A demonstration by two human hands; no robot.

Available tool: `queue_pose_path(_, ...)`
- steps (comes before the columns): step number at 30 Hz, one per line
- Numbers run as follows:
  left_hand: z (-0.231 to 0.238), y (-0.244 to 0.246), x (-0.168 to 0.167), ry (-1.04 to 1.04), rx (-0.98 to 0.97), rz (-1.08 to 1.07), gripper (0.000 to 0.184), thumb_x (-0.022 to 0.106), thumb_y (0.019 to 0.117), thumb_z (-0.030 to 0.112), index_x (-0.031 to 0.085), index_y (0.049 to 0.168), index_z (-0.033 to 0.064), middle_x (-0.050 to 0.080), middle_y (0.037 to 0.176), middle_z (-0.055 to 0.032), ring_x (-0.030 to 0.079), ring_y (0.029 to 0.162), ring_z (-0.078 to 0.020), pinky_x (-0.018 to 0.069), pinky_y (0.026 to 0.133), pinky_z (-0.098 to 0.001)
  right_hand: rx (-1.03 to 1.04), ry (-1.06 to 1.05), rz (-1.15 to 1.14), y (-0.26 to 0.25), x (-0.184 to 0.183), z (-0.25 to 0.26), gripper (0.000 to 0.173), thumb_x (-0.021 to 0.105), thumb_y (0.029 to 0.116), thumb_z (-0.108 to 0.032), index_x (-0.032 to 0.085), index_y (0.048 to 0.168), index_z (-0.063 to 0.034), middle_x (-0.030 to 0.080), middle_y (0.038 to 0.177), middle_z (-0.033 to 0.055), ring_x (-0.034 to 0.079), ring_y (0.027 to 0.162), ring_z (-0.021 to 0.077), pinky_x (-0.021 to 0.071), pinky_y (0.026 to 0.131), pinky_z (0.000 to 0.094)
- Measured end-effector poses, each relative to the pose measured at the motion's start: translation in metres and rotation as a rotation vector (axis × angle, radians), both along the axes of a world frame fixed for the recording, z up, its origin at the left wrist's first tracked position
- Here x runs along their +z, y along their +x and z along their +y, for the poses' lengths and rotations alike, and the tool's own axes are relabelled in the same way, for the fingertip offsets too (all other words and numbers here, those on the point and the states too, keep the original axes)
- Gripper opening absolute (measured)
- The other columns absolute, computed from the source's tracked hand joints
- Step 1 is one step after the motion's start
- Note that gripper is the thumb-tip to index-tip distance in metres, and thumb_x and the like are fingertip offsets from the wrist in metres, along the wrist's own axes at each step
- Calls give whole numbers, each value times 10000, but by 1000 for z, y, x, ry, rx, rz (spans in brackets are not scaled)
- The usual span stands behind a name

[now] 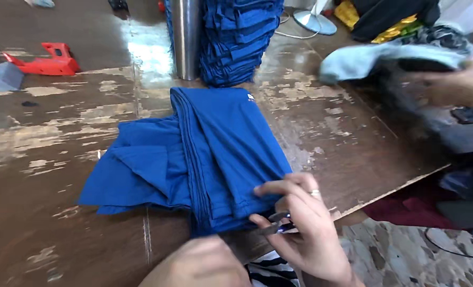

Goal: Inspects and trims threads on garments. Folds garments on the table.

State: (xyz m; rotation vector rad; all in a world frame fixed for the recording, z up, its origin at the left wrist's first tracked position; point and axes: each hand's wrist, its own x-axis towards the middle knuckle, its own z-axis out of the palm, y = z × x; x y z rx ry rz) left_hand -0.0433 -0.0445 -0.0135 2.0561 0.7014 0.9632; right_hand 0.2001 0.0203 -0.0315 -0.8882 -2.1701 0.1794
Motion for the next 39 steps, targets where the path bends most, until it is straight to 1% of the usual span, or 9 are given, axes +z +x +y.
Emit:
queue_pose_path(3, 16, 16, -14, 184, 476, 19, 198, 665, 991, 280, 703, 1027, 89, 721, 1027, -19, 630, 1069, -95, 487, 969, -235, 62, 33, 124, -13, 9, 16, 71, 657, 968, -185, 631, 939, -126, 735, 946, -8, 636, 924, 102, 442, 858, 328)
queue_pose_path(7, 26, 28, -35, 205, 698, 138, 214, 643, 932, 217, 752, 1076, 103, 747, 1034, -2, 642, 1058, -110, 488, 955, -220, -374, 260, 197, 34, 33, 59, 197, 677, 948, -170, 650, 1011, 15, 678, 876, 86, 589, 694, 68, 484, 605, 235)
queue_pose_path(10, 27, 33, -38, 183, 742, 45, 167, 601, 889, 138, 742, 968, 96, 732, 917, 23, 629, 968, -63, 468, 909, -193, -476, 286, 247, 57, 37, 60, 202, 641, 981, -161, 595, 1015, 33, 633, 901, 78, 553, 717, 33, 449, 618, 184)
queue_pose_path(13, 32, 38, -36, 221, 765, 35, 136, 638, 936, 184, 737, 937, 90, 714, 863, 21, 615, 923, -58, 462, 870, -184, -59, -47, 313, 35, 15, 25, 160, 675, 983, -275, 582, 988, -144, 685, 1019, -56, 644, 861, -19, 543, 726, 150)
queue_pose_path(15, 37, 39, -34, 259, 764, 75, 152, 651, 956, 211, 742, 941, 89, 715, 852, 11, 616, 909, -76, 468, 845, -187, 130, -182, 258, 14, -4, 16, 156, 706, 933, -205, 615, 967, -84, 714, 1019, 38, 652, 932, 81, 537, 824, 248)
queue_pose_path(23, 42, 40, -27, 298, 771, 191, 219, 597, 929, 158, 785, 1031, 109, 740, 982, -46, 677, 966, -110, 529, 867, -194, -1, 111, 384, -2, 11, 28, 174, 681, 931, -93, 523, 858, -90, 680, 844, 20, 632, 775, 46, 518, 708, 186)
queue_pose_path(30, 46, 59, -22, -197, 416, -669, 505, 530, 913, -85, 428, 1406, -36, 721, 1068, -32, 701, 959, -85, 589, 886, -258, 18, -140, 341, -12, -27, 49, 95, 636, 892, -70, 582, 831, -20, 626, 803, 53, 563, 716, 29, 469, 643, 158)
queue_pose_path(35, 45, 66, -34, -235, 421, -830, 581, 759, 783, -87, 536, 1293, 77, 711, 1114, 13, 697, 1028, -103, 583, 948, -285, 150, -270, 468, 4, -28, 32, 185, 625, 969, -162, 515, 859, -63, 580, 894, 17, 531, 807, -18, 441, 715, 119)
queue_pose_path(39, 48, 72, -41, -132, 514, -858, 250, 783, 868, 55, 728, 1090, 154, 734, 1048, 78, 699, 934, -24, 594, 851, -192, 201, -288, 418, 5, -28, 19, 345, 587, 1027, -370, 514, 893, -60, 551, 943, 25, 513, 848, -20, 435, 748, 120)
